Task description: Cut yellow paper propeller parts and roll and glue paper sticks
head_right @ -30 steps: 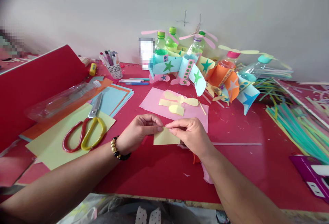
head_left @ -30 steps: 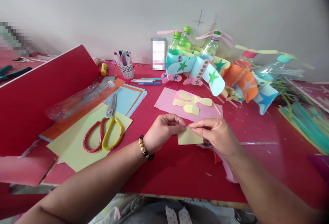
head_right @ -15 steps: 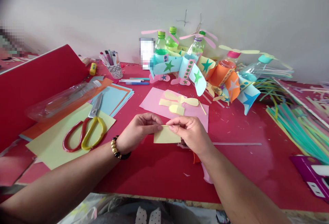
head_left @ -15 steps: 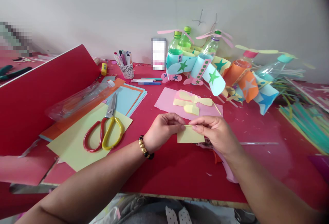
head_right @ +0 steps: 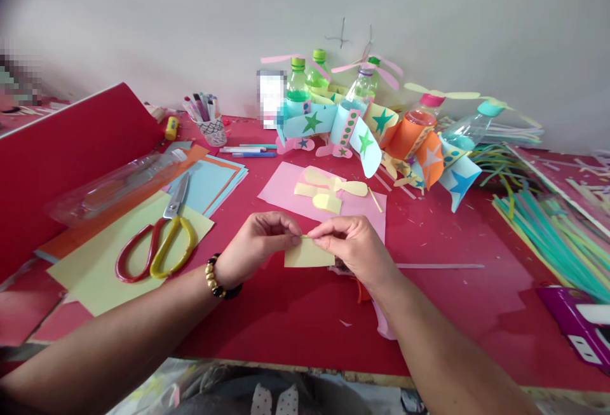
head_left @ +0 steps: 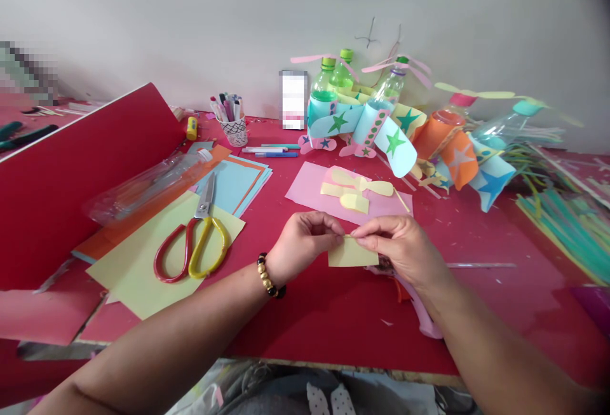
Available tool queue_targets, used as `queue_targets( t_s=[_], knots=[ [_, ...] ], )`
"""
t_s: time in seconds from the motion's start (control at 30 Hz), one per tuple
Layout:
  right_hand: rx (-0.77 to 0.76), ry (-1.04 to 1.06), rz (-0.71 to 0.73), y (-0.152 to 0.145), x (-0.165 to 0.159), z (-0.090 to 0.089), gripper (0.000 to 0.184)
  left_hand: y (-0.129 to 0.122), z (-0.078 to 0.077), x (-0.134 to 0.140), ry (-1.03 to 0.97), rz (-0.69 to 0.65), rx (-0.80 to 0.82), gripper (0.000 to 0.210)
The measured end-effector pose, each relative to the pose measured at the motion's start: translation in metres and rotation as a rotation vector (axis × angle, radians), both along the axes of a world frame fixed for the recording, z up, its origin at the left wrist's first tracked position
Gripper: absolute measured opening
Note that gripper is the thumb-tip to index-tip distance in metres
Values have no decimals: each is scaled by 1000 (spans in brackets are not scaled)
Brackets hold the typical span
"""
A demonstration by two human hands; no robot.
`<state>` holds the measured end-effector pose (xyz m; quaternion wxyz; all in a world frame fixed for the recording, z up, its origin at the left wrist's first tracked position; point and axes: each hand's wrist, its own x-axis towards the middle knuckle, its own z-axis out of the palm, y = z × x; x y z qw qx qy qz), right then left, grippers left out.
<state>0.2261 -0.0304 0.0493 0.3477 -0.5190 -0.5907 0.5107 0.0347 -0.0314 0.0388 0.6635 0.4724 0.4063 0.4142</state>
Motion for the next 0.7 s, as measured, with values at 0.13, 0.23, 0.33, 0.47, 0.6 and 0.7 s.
queue_targets(
  t_s=[0.13, 0.23, 0.33, 0.47, 0.6, 0.7],
  knots=[
    [37, -37, 45, -3, 0, 1, 10, 1, -2, 0, 5, -8, 12, 9],
    [-5, -22, 37, -3, 1, 0, 16, 1, -3, 0, -8, -5, 12, 11],
    [-28, -14, 48, -2, 2, -2, 17, 1, -3, 0, 2, -8, 27, 13],
    [35, 3, 23, -2, 1, -4, 14, 2, -2, 0, 10, -15, 37, 14],
    [-46, 32, -27, -3, 0, -5, 17, 2, -2, 0, -50, 5, 1, 14],
    [-68, 19, -32, -3, 1, -6, 17, 2, -3, 0, -116, 10, -46, 13]
  ],
)
